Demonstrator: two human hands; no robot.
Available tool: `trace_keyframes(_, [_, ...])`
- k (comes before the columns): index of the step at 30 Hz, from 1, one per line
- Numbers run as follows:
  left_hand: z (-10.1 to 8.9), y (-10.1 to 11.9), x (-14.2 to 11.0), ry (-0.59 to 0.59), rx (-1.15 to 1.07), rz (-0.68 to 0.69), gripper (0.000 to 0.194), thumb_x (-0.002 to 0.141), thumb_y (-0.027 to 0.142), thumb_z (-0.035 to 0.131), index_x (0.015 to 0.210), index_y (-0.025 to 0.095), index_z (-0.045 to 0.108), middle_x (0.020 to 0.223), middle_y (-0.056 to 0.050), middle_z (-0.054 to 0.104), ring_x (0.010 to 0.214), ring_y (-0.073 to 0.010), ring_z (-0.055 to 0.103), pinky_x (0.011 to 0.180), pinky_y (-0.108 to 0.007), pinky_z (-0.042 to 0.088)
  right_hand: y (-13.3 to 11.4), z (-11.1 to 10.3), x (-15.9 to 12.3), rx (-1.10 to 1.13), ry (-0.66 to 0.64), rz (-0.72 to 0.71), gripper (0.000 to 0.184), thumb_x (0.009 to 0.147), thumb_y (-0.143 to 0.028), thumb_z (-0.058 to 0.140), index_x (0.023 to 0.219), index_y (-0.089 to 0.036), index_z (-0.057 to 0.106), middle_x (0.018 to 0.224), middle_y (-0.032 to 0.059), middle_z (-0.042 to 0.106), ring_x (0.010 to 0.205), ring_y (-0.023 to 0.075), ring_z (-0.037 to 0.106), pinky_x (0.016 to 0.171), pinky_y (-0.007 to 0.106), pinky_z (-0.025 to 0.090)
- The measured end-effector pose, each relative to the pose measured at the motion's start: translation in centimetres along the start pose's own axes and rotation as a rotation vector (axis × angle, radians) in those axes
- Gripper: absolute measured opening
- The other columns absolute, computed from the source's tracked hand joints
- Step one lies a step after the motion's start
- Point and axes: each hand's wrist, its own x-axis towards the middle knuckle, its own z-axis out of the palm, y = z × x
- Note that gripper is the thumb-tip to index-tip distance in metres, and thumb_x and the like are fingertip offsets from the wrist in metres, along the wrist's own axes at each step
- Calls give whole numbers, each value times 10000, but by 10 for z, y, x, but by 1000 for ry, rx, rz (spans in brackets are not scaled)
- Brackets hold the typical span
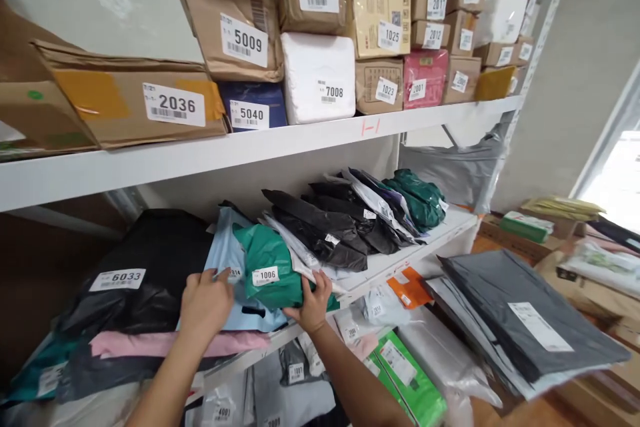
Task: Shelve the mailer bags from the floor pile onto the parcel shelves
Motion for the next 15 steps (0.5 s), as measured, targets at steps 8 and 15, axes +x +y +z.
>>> trace_keyframes(8, [32, 113, -30, 96, -368, 177, 576, 819, 484, 697, 1350, 291, 582, 1594, -156, 234, 1454, -486, 148, 1080, -730, 263, 59, -52, 39, 248, -198, 68, 352, 970, -273, 445, 1280, -278, 611, 1155, 95, 516, 1051, 221, 528, 891, 409, 500])
trace_keyframes(15, [72, 140, -7, 173, -753, -6, 749, 743, 114, 677, 1426, 131, 371, 1310, -197, 519, 1251, -350, 488, 1058, -529, 434, 63, -17, 30, 413, 231, 322, 51, 939, -260, 529, 954, -220, 502, 893, 31, 573, 824, 163, 591, 719, 315, 518])
